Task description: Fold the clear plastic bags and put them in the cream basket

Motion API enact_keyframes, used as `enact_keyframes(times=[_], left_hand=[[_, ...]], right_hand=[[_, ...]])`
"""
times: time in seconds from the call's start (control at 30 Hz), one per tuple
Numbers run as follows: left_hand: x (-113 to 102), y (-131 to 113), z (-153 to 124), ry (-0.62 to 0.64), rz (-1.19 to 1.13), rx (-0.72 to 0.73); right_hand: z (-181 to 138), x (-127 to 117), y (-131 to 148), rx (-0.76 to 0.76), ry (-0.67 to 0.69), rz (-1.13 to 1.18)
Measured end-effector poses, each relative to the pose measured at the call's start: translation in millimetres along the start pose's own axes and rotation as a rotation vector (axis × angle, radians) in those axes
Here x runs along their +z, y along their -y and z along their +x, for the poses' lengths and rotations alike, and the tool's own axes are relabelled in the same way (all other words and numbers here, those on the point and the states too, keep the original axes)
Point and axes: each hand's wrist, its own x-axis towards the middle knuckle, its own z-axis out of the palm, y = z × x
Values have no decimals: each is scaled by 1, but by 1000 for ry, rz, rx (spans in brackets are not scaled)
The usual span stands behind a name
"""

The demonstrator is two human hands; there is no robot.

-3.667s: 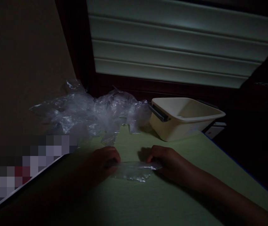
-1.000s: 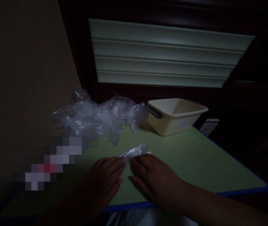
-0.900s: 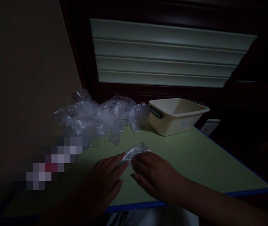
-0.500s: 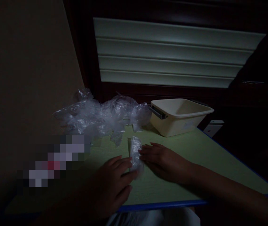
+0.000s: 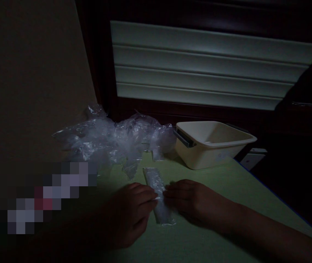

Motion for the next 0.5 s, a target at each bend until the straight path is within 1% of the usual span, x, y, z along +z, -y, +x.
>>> enact_keyframes(times=[0.1, 0.2, 0.3, 0.37, 0.43, 0.5], left_hand=[[5, 9, 2, -56, -57, -20], [10, 12, 0, -93, -58, -66], [13, 12, -3, -69, -71, -127], [13, 12, -5, -69, -95, -146], [12, 13, -5, -73, -107, -167], [11, 13, -5, -47, -109, -195]], right_hand=[[-1, 1, -4, 6, -26, 36], [1, 3, -5, -24, -114, 0], [2, 9, -4, -97, -199, -29], [3, 13, -3, -104, -235, 12], [3, 16, -2, -50, -257, 105], [4, 17, -3, 34, -266, 223]])
